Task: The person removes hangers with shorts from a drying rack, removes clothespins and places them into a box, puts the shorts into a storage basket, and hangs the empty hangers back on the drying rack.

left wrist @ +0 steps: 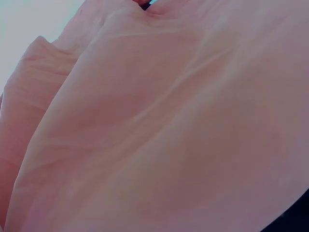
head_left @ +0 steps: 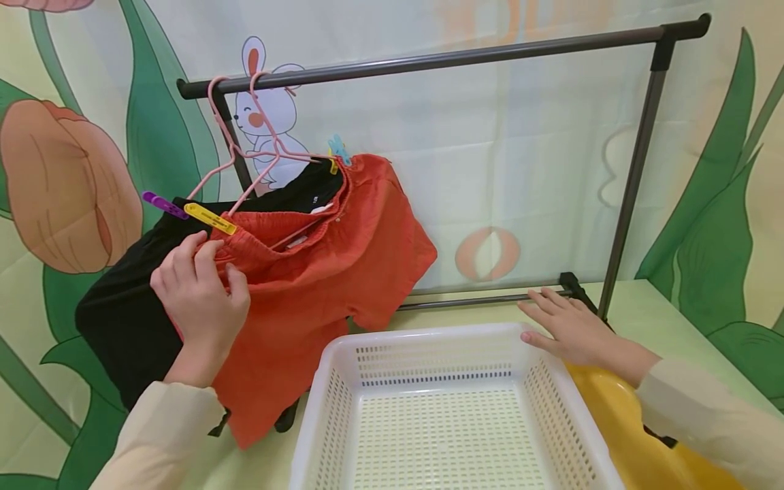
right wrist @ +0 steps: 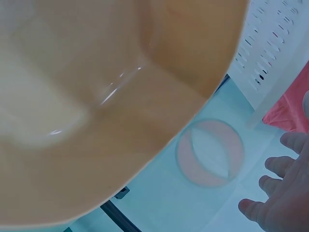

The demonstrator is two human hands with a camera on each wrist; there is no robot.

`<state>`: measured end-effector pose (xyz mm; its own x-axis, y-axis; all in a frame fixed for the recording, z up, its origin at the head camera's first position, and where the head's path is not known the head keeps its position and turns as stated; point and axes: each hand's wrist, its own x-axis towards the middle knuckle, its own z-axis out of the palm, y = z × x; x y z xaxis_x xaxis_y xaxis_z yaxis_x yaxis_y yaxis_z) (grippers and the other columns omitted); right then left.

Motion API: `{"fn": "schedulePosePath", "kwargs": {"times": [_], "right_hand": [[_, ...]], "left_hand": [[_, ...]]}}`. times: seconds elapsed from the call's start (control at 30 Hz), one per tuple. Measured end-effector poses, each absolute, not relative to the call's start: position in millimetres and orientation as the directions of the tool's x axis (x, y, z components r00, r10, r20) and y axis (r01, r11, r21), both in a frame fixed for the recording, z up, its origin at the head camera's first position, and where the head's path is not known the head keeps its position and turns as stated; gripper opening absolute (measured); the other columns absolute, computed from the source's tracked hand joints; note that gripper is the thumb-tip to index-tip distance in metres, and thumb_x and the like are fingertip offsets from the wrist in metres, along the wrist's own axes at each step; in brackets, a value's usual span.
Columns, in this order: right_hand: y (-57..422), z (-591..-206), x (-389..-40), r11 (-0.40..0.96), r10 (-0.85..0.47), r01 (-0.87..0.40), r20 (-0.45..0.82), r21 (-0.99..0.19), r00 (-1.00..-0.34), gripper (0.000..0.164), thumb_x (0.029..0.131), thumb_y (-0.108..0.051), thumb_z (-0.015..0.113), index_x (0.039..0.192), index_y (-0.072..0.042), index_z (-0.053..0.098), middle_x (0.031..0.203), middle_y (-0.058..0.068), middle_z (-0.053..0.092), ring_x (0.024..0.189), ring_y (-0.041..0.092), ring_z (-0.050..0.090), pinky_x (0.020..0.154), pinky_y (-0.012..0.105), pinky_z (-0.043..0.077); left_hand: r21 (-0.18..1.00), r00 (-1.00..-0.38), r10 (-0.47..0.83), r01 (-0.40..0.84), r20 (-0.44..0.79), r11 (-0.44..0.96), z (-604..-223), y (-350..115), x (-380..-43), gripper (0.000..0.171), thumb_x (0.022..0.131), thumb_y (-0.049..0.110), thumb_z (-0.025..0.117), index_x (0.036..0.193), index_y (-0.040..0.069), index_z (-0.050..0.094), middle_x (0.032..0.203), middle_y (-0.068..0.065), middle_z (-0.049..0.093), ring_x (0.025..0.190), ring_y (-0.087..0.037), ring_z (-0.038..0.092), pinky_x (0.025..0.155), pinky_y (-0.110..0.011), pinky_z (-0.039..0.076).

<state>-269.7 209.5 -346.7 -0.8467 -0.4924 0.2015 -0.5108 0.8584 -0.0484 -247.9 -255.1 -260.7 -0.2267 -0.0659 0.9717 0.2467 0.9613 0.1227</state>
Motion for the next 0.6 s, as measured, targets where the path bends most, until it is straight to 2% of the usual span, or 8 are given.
{"fn": "schedulePosePath", "kwargs": {"times": [0.27,0.6], "right_hand": [[211.5,-350.0,-269.7,0.854,-0.501,-0.519,0.207,-0.042,-0.840,0.058,0.090,-0.046,0.041,0.135,-0.010,0.036,0.142,0.018,0.027,0.131,0.037,0.020,0.099,0.057,0.021],[213.8,-351.6,-268.1,0.855,-0.495,-0.514,0.197,-0.063,-0.846,0.058,0.090,-0.046,0.041,0.135,-0.010,0.036,0.142,0.019,0.026,0.131,0.039,0.019,0.099,0.057,0.019]], "left_hand": [[0.176,-0.276,-0.119,0.190,0.954,0.966,-259.8,-262.2,-249.2,0.035,0.087,0.027,0.046,0.112,0.003,0.053,0.122,-0.012,0.050,0.110,-0.031,0.043,0.097,-0.046,0.028],[0.218,-0.385,-0.158,0.118,0.909,0.969,-258.0,-269.1,-248.8,0.039,0.088,0.030,0.044,0.116,0.005,0.050,0.121,-0.012,0.050,0.106,-0.031,0.044,0.091,-0.047,0.032]]}}
